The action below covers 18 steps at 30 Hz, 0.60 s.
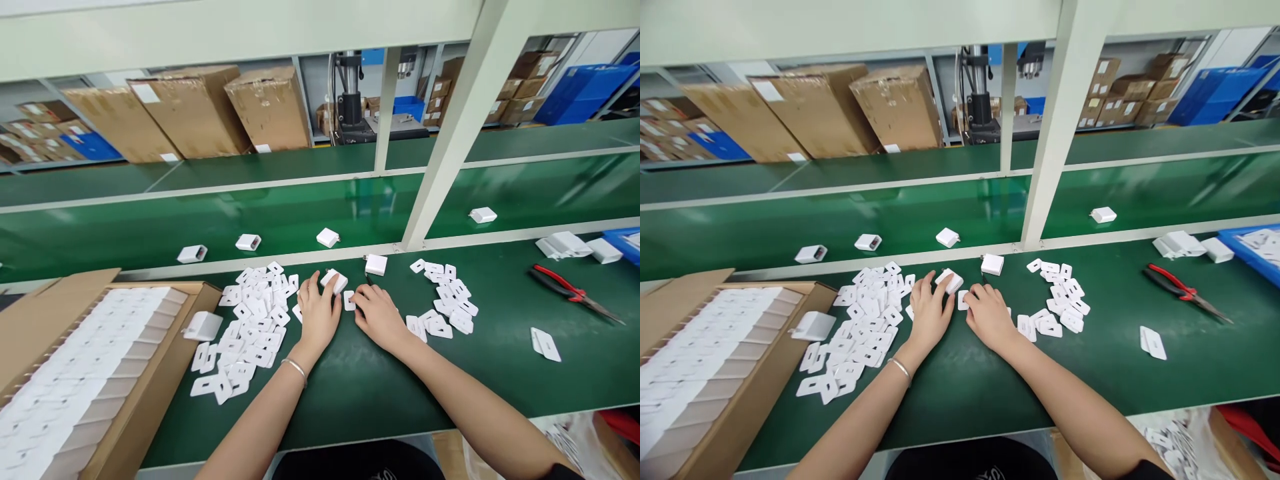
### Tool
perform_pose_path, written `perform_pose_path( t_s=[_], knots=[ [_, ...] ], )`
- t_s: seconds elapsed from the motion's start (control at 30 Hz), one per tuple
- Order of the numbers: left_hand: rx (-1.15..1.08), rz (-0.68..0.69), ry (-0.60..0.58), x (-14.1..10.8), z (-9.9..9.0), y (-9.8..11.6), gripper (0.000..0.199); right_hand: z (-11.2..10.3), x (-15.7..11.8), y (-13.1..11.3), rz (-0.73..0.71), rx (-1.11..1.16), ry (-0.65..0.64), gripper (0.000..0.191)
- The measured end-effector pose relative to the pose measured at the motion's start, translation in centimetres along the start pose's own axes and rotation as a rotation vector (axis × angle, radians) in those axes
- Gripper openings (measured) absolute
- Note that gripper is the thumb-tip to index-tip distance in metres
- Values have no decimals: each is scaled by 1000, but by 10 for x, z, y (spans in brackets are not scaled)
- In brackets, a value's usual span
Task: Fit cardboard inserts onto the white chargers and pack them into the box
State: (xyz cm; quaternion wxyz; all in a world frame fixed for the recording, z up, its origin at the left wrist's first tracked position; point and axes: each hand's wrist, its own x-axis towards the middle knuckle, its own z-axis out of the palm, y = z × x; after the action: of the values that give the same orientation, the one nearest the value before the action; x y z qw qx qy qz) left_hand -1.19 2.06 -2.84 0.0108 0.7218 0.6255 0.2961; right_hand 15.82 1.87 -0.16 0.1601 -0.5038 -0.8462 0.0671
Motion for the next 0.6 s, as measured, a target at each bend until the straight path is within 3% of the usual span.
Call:
perform_pose_path(
  t_s=[0.1,0.17,0.27,0.37,0.47,0.6],
  knots=[
    [-32,36,59,-3,-10,9,40,2,-4,-4,-40,-27,18,10],
    [-58,78,72,4,-19,15,38,5,-5,-9,-54,-44,31,16],
    [-64,133,13,38,-22,23,38,9,-5,-14,-70,-64,19,17],
    [59,10,-125,97,-8,35,46,10,-5,-16,-85,-62,-19,12],
    [289,-158,-344,158,17,51,59,10,-6,-16,-73,-53,-26,11],
    [324,-232,-466,206,47,70,71,10,-6,-17,-35,-69,-27,10]
  ],
)
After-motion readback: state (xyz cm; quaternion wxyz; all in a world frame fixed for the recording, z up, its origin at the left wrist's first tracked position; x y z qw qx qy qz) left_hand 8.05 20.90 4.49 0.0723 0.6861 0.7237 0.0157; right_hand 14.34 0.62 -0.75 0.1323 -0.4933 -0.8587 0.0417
